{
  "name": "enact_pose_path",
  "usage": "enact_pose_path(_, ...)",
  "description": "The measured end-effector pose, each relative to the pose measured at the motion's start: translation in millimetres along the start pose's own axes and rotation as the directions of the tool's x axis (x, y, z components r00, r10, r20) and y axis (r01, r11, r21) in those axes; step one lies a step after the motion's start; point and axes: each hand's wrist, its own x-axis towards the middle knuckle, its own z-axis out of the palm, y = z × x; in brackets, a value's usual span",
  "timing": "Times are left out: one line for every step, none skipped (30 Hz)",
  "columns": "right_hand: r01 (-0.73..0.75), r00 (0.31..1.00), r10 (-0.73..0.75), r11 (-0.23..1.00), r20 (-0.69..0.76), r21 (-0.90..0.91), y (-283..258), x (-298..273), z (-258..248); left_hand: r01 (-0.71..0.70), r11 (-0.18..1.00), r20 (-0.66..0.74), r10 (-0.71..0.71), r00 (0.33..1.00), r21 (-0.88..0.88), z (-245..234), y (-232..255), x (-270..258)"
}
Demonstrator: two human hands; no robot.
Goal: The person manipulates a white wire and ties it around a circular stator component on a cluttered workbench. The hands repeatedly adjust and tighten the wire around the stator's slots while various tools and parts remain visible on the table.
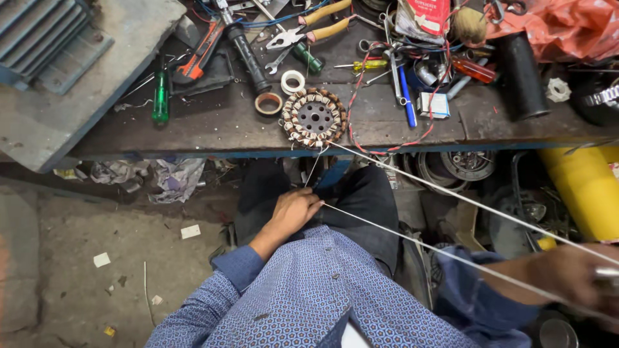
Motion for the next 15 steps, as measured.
enact_pose_path(0.005,1.0,-0.006,1.0,-0.018,-0.028,-4.7,-0.2,3.7,0.01,1.0,-0.019,-0.01,1.0,0.026,2.5,-2.0,-0.6)
enact_pose_path(0.009,1.0,-0.011,0.998,-0.029,-0.058,-7.4,0.6,6.4,-0.007,0.999,-0.051,0.009,0.999,0.044,4.5,-4.5,-1.3)
enact_pose_path(0.012,0.999,-0.015,0.996,-0.04,-0.086,-9.3,1.7,7.7,-0.024,0.998,-0.083,0.029,0.996,0.063,8.3,-6.9,-3.7)
enact_pose_path(0.017,0.999,-0.023,0.994,-0.048,-0.11,-12.0,0.3,9.8,-0.04,0.996,-0.114,0.049,0.992,0.083,13.0,-10.3,-5.9)
enact_pose_path(0.021,0.998,-0.029,0.991,-0.057,-0.134,-15.9,-3.2,12.6,-0.026,0.996,-0.121,0.036,0.992,0.088,17.5,-14.4,-6.1)
enact_pose_path(0.025,0.997,-0.037,0.987,-0.07,-0.156,-20.8,-8.6,16.4,-0.011,0.996,-0.127,0.023,0.992,0.092,21.3,-18.3,-6.1)
enact_pose_path(0.028,0.996,-0.042,0.984,-0.079,-0.178,-26.3,-14.7,20.1,0.004,0.995,-0.132,0.009,0.991,0.096,24.5,-21.8,-6.7)
enact_pose_path(0.032,0.995,-0.05,0.979,-0.088,-0.2,-31.7,-21.2,24.3,-0.009,0.994,-0.165,0.027,0.986,0.111,26.7,-24.9,-8.3)
enact_pose_path(0.03,0.994,-0.053,0.974,-0.099,-0.225,-36.3,-26.1,27.2,-0.021,0.992,-0.198,0.046,0.979,0.127,27.5,-27.1,-9.1)
enact_pose_path(0.029,0.992,-0.057,0.969,-0.112,-0.245,-40.0,-29.1,30.0,-0.035,0.99,-0.225,0.066,0.972,0.14,27.2,-27.2,-8.4)
enact_pose_path(0.03,0.99,-0.064,0.964,-0.123,-0.265,-42.3,-30.1,31.5,-0.005,0.993,-0.197,0.028,0.98,0.119,25.4,-27.7,-6.4)
enact_pose_path(0.024,0.988,-0.066,0.958,-0.139,-0.285,-45.1,-31.8,34.1,0.03,0.995,-0.165,-0.014,0.986,0.097,24.3,-26.9,-8.4)
enact_pose_path(0.016,0.986,-0.066,0.953,-0.154,-0.303,-47.6,-33.1,36.9,0.066,0.995,-0.132,-0.056,0.99,0.076,23.3,-25.5,-9.8)
enact_pose_path(0.014,0.985,-0.069,0.948,-0.161,-0.319,-49.0,-32.9,37.7,0.074,0.995,-0.092,-0.067,0.993,0.07,21.8,-24.4,-9.3)
enact_pose_path(0.01,0.983,-0.072,0.941,-0.168,-0.34,-50.5,-32.3,38.8,0.082,0.995,-0.052,-0.079,0.996,0.065,20.1,-23.0,-11.4)
